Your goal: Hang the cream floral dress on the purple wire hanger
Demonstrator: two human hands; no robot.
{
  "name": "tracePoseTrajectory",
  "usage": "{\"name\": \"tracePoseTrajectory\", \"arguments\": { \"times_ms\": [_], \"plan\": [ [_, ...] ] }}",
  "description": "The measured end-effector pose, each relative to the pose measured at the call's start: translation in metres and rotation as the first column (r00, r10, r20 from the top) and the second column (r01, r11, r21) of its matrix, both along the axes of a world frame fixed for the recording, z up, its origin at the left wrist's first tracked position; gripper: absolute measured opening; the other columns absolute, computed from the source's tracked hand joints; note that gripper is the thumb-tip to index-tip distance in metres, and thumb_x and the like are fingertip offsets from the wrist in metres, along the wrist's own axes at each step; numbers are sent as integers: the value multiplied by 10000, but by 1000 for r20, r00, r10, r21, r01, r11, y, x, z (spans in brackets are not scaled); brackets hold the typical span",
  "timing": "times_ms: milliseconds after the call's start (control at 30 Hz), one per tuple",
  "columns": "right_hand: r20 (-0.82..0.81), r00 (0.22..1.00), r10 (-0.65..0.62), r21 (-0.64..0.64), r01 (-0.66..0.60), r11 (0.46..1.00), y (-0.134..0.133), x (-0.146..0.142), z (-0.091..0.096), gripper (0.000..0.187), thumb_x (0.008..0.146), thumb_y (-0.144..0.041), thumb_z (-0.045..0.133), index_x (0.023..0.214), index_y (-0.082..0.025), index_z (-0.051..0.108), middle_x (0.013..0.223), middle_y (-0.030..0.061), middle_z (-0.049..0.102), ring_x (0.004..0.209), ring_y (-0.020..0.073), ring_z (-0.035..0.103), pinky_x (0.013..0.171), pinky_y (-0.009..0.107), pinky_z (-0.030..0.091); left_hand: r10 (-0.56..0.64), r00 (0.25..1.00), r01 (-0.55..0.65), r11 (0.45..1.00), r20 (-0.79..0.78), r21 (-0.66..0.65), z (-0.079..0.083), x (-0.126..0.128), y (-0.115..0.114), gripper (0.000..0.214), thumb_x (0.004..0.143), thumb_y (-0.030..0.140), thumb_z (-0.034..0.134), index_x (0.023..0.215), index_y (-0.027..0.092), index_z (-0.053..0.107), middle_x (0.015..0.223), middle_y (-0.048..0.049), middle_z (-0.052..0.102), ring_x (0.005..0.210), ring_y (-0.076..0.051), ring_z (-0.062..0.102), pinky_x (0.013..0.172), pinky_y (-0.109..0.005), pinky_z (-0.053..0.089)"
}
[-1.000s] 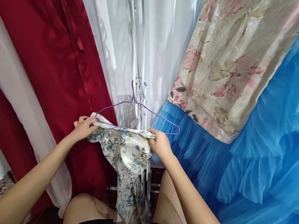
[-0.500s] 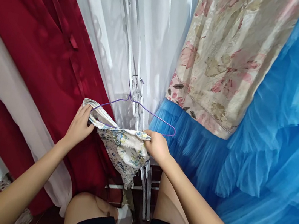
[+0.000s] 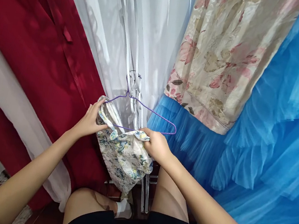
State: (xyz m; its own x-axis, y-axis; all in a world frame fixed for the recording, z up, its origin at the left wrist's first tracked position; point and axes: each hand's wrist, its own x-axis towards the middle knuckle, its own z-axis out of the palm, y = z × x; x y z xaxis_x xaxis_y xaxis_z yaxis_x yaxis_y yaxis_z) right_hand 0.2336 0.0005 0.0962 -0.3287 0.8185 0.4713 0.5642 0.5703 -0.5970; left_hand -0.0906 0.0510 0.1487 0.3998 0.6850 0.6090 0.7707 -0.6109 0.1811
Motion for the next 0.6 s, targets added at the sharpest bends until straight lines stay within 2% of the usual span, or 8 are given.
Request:
{"name": "tracePoseTrajectory", "arguments": {
  "times_ms": [67,167,233,300,400,467,533,600],
  "plan": [
    [25,999,-42,27,41,999,-2,5,0,556,737,-53,494,1217,-236,706,948,58,779,840,244,701,732,269,468,-15,998,16,1000,68,-12,0,6,8,955,747,413,809,1547,224,324,1552,-176,393,1456,-373,363,1222,-558,222],
    [5,991,-130,93,129,987,-5,19,-2,781,729,-66,486,1501,-191,468,750,19,718,647,216,642,655,276,450,4,989,-10,999,146,40,-3,16,16,511,898,418,653,1342,189,543,1261,-127,564,1202,-283,563,1076,-423,427],
    [-58,978,-201,139,207,968,-4,32,-1,910,752,-93,483,1618,-142,210,683,-9,675,573,208,601,613,279,438,47,983,-63,994,175,85,-4,22,16,286,998,362,483,1178,184,616,1096,-93,591,1048,-238,599,976,-369,467],
    [-68,952,-297,165,304,938,1,47,3,946,763,-112,488,1635,-119,122,703,5,690,588,218,615,610,288,439,71,978,-97,987,195,127,-5,25,14,284,1032,308,383,1106,187,629,1022,-82,597,973,-221,602,918,-340,472],
    [68,896,-438,206,417,885,11,66,19,795,760,-122,505,1549,-150,410,821,75,749,701,259,672,651,317,448,75,977,-111,978,200,175,-1,26,7,279,1028,292,391,1109,189,637,1006,-81,593,949,-219,598,888,-330,472],
    [128,888,-441,230,406,884,15,74,33,566,767,-137,519,1315,-170,658,873,98,761,762,273,684,670,323,446,81,970,-132,968,229,215,5,23,3,270,1020,304,418,1095,188,650,1037,-86,583,987,-225,593,913,-337,467],
    [93,943,-319,168,301,939,15,79,46,298,798,-179,537,1004,-163,752,817,86,749,751,256,676,658,312,439,91,951,-171,952,296,256,11,15,3,257,1009,323,450,1106,189,646,1102,-96,580,1059,-232,583,962,-345,451],
    [-61,991,-116,-17,116,993,13,83,58,168,829,-274,599,804,-161,722,726,58,721,696,231,661,625,298,443,93,913,-208,943,397,258,12,4,7,267,988,344,501,1180,193,610,1171,-103,582,1116,-233,573,992,-347,439]
  ]
}}
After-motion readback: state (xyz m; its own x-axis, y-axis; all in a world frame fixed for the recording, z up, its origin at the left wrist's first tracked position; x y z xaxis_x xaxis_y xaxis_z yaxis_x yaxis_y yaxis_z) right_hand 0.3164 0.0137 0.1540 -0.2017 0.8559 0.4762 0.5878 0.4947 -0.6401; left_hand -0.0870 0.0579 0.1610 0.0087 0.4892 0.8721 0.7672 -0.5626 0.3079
